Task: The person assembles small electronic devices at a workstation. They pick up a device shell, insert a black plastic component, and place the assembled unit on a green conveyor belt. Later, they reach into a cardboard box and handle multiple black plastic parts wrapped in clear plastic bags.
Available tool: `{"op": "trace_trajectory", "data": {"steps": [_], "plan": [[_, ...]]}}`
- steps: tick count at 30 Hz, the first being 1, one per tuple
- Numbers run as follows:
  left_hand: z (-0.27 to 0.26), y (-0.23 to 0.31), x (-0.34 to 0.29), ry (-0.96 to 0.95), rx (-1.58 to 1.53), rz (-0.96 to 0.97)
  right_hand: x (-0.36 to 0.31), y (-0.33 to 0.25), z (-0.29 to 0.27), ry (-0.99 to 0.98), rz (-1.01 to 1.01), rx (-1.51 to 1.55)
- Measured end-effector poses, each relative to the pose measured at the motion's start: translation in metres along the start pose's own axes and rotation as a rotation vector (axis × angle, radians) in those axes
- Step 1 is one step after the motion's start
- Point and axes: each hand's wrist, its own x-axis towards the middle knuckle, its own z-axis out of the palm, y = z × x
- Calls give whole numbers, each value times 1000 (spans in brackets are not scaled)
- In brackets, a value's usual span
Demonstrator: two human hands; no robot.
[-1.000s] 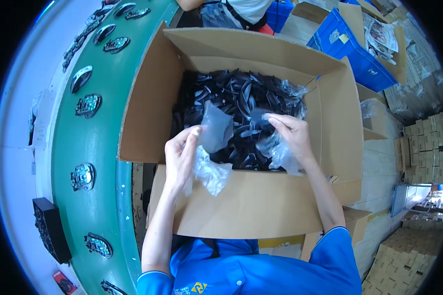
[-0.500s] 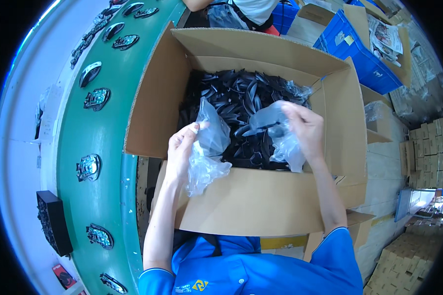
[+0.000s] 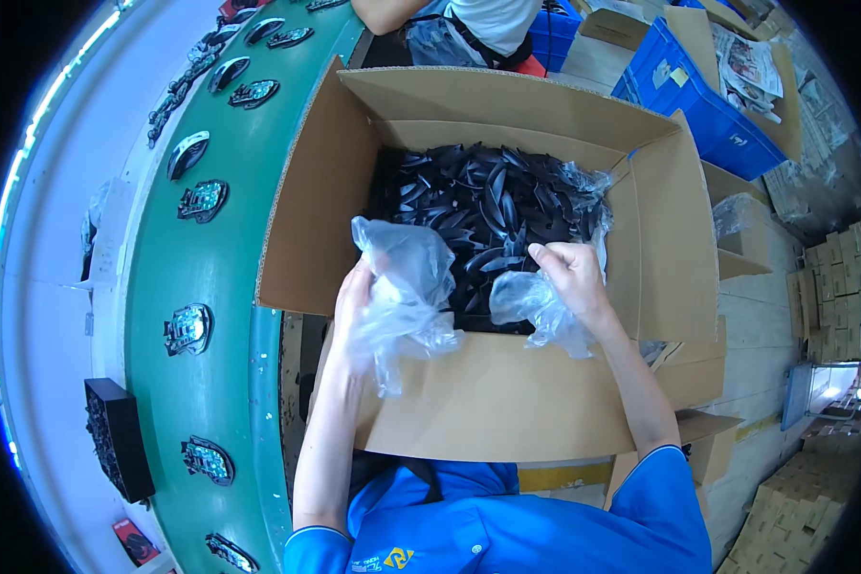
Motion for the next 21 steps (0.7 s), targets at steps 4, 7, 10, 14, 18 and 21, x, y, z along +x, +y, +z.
{"op": "trace_trajectory", "data": {"steps": [4,7,10,14,18,21], "plan": [[11,-7,-4,8,307,50,-1,-36,14,-30,-165,-30],[29,-6,-6,63,154,-2,6,-57,28,-55,-226,48],[18,-8,0,59,-173,-31,12,-49,27,-235,-30,84],[16,-11,2,33,-333,-57,13,-13,28,-465,260,510],[19,-13,-3,-76,-296,-120,10,-21,28,-547,470,851],[31,-12,-11,64,-146,-172,11,-24,34,-514,299,720]]}}
